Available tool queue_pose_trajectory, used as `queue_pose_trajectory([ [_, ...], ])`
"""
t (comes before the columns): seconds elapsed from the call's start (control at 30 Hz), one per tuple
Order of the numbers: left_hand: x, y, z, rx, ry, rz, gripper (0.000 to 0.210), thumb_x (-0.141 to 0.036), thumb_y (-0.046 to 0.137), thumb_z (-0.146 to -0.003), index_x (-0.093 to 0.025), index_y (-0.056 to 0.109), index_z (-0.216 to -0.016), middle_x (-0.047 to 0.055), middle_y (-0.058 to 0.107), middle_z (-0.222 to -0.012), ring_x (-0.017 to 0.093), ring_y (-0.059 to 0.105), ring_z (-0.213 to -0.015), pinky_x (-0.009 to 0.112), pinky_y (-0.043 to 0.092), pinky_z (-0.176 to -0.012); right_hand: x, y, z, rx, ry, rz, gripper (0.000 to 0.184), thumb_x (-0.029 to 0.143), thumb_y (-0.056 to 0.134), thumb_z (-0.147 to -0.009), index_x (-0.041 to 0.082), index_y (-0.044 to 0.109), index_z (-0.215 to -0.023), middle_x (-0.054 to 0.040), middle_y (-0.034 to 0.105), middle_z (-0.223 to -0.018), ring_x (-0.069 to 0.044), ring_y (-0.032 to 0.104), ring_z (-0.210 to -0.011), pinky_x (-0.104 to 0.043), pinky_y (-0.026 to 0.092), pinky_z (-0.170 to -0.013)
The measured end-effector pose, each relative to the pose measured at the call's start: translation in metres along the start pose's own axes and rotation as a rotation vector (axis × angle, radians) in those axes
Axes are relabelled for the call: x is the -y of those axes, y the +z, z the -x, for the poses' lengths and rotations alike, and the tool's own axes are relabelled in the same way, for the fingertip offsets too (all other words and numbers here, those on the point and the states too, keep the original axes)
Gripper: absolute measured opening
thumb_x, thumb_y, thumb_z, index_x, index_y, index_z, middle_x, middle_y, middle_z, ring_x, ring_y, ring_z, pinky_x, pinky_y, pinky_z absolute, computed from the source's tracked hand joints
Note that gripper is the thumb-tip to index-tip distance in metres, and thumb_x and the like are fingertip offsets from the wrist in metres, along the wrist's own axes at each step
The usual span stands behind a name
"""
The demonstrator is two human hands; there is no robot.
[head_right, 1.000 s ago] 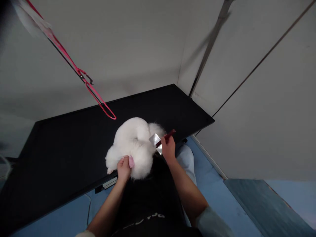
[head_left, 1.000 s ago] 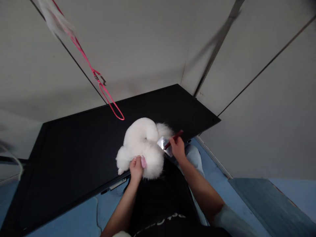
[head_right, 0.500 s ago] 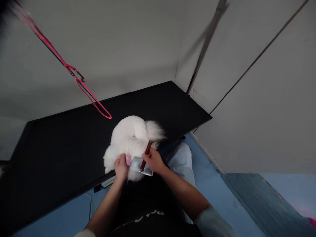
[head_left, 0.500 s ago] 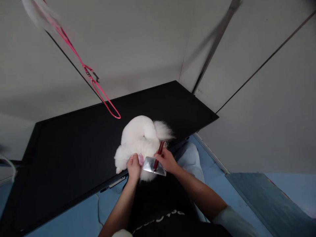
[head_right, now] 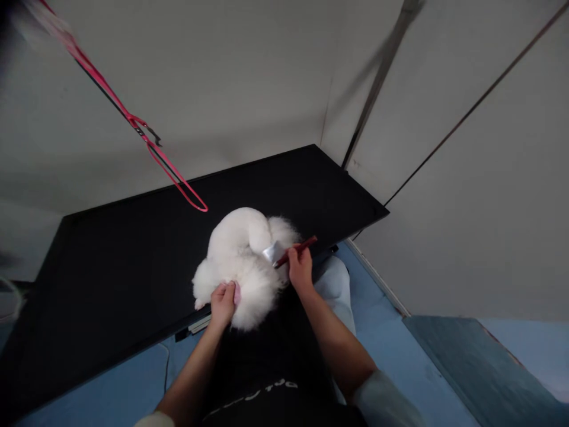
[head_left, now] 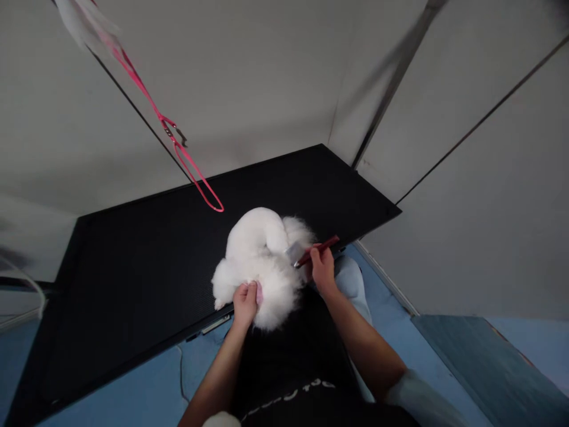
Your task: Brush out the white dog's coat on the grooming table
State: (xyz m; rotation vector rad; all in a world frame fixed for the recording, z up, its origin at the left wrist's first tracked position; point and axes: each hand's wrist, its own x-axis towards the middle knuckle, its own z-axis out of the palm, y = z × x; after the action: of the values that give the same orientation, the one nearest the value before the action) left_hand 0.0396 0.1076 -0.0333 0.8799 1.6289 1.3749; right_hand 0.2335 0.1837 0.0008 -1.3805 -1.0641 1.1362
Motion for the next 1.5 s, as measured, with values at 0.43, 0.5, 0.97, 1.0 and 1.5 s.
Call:
queue_pose_trajectory([
  [0.43, -0.011, -0.006, -0.005, 0.138, -0.110, 0.074, 0.046, -0.057, 0.074, -0.062, -0.018, 0.053, -0.054, -0.003, 0.051, -0.051, 0.011, 0.044, -0.051, 0.024, 0.038, -0.054, 0.005, 0.015, -0.023, 0.355, 0.057, -0.021, 0.027, 0.045, 0.063, -0.072, 0.020, 0.054, -0.077, -0.0008, 0.063, -0.070, -0.017, 0.060, -0.065, -0.029, 0.049, -0.063],
  [0.5, -0.012, -0.008, -0.006, 0.190, -0.173, 0.106, 0.045, -0.057, 0.078, -0.058, -0.015, 0.062, -0.063, 0.001, 0.062, -0.060, 0.013, 0.053, -0.057, 0.025, 0.043, -0.058, 0.008, 0.013, -0.028, 0.096, 0.033, -0.011, 0.025, 0.045, 0.060, -0.075, 0.021, 0.053, -0.078, -0.0006, 0.062, -0.071, -0.017, 0.059, -0.067, -0.029, 0.048, -0.064],
  [0.97, -0.029, -0.020, -0.012, 0.526, -0.331, 0.204, 0.043, -0.051, 0.081, -0.060, -0.013, 0.070, -0.079, 0.007, 0.069, -0.069, 0.020, 0.063, -0.062, 0.032, 0.051, -0.067, 0.015, 0.024, -0.026, 0.336, -0.082, 0.112, 0.019, 0.036, 0.065, -0.075, 0.021, 0.058, -0.084, 0.0009, 0.062, -0.070, -0.017, 0.059, -0.068, -0.028, 0.047, -0.063],
  [1.0, -0.030, -0.021, -0.013, 0.540, -0.335, 0.196, 0.043, -0.051, 0.081, -0.060, -0.013, 0.071, -0.078, 0.007, 0.069, -0.070, 0.020, 0.063, -0.062, 0.032, 0.051, -0.069, 0.018, 0.023, -0.028, 0.346, -0.078, 0.139, 0.018, 0.035, 0.065, -0.075, 0.021, 0.058, -0.083, 0.0014, 0.061, -0.069, -0.017, 0.058, -0.067, -0.028, 0.047, -0.063],
  [1.5, -0.025, -0.026, -0.012, 0.502, -0.387, 0.172, 0.044, -0.055, 0.083, -0.052, -0.015, 0.066, -0.056, 0.007, 0.064, -0.058, 0.018, 0.057, -0.056, 0.030, 0.046, -0.062, 0.030, 0.014, -0.035, 0.154, -0.168, 0.230, 0.015, 0.034, 0.059, -0.079, 0.021, 0.057, -0.086, 0.0006, 0.061, -0.075, -0.015, 0.055, -0.065, -0.027, 0.043, -0.063],
])
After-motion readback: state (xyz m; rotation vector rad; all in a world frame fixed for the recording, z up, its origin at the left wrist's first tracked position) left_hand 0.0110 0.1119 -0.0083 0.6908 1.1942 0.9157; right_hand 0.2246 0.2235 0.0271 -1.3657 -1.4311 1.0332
